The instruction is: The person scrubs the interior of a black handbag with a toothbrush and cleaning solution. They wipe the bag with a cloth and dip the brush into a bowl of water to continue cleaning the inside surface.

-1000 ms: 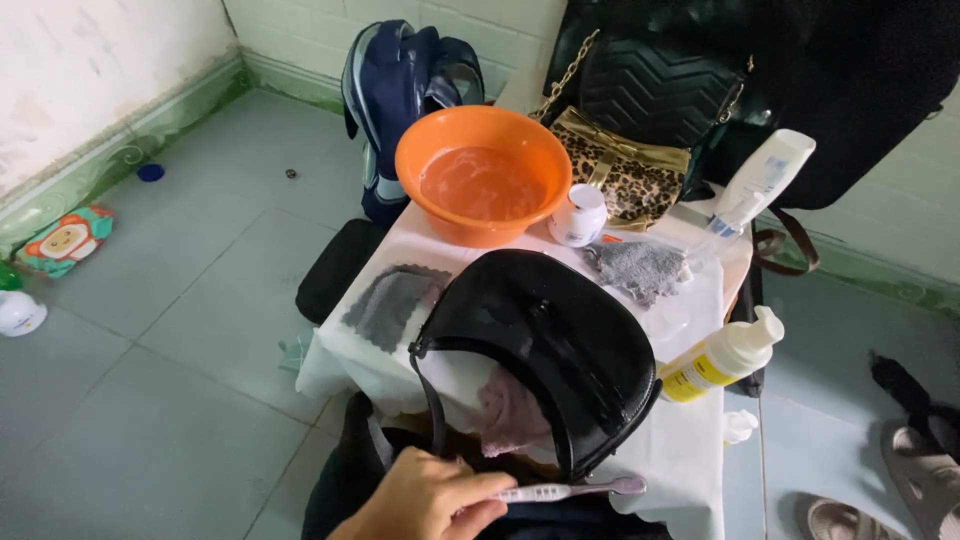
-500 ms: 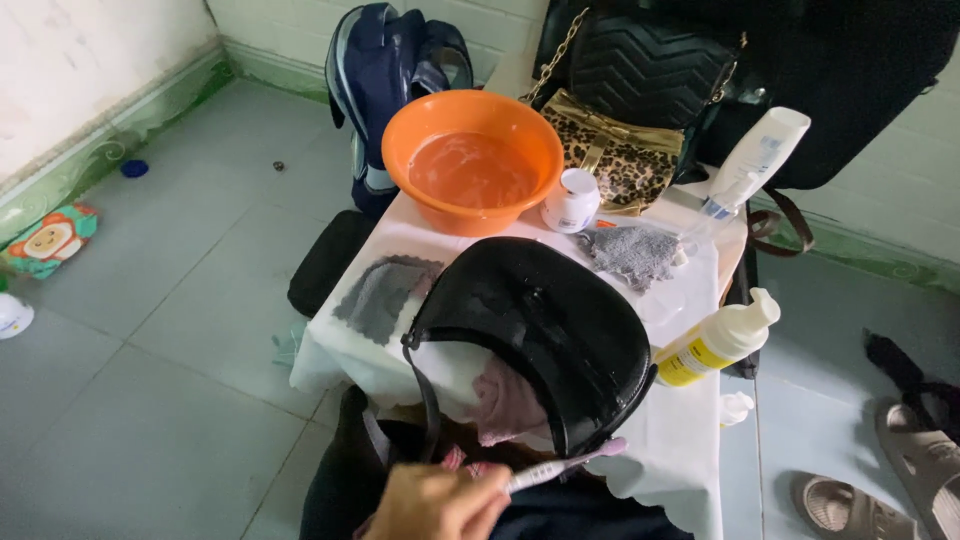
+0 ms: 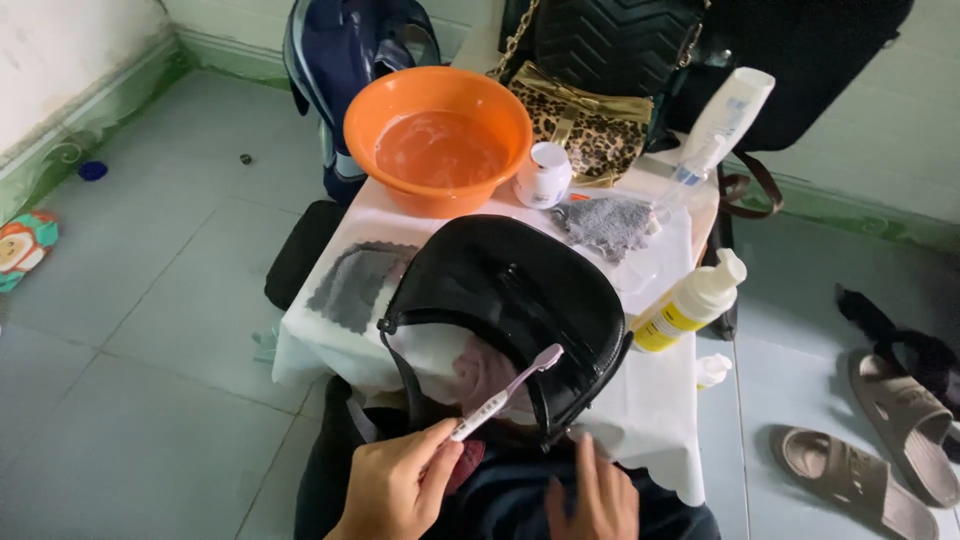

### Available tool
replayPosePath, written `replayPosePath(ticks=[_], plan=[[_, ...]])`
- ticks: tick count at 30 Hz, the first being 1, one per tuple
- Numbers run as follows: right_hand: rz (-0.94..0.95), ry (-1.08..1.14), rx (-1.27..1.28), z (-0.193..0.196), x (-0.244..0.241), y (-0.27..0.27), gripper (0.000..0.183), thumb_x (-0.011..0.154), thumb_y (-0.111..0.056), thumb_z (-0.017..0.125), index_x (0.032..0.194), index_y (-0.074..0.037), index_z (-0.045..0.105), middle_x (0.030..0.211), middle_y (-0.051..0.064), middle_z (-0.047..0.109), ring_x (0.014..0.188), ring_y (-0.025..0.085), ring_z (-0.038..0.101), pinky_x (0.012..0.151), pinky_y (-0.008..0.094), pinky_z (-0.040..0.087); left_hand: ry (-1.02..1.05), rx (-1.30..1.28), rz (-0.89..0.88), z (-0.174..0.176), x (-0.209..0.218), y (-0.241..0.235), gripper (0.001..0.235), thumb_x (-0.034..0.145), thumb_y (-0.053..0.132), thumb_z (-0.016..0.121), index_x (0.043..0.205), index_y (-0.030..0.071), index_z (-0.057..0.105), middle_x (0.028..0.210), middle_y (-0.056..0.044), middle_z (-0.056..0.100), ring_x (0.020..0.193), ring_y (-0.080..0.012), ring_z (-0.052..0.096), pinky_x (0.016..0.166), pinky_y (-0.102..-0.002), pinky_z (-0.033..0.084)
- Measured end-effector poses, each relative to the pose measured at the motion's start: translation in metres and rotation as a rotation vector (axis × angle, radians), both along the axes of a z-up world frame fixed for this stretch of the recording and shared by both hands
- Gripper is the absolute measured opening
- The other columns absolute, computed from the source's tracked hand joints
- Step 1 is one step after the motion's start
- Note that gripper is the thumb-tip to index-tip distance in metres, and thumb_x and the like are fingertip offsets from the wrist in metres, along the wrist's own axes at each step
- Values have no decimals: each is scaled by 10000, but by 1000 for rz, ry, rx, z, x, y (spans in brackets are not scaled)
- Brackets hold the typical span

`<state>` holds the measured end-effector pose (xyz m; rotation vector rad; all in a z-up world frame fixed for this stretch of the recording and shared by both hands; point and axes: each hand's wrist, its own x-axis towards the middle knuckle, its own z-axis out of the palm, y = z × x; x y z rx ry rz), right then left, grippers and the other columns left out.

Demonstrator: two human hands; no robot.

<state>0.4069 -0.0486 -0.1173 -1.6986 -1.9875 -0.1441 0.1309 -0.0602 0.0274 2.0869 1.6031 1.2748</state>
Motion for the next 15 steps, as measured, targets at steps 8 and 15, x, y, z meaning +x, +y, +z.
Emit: replayPosePath(ticks=[8,15], plan=[[-87,-284,-12,-2,-32,18,701,831,-435,648,1430,-90,535,1127,92,613,1002,299,605,768,419,530,46,2,88,-23,-13,-16,238,931,251,632,1048,95,767,788,-4,817,489,-109,713,463,-258,577],[-57,-131,-161,-44,-20,-10,781,787,-417,670,1514,-226,455,1189,36,631,1029,274,632,821,396,550,84,41,185,-24,-17,-16,279,942,303,593,1047,116,772,730,-1,765,482,-137,676,437,-316,517]])
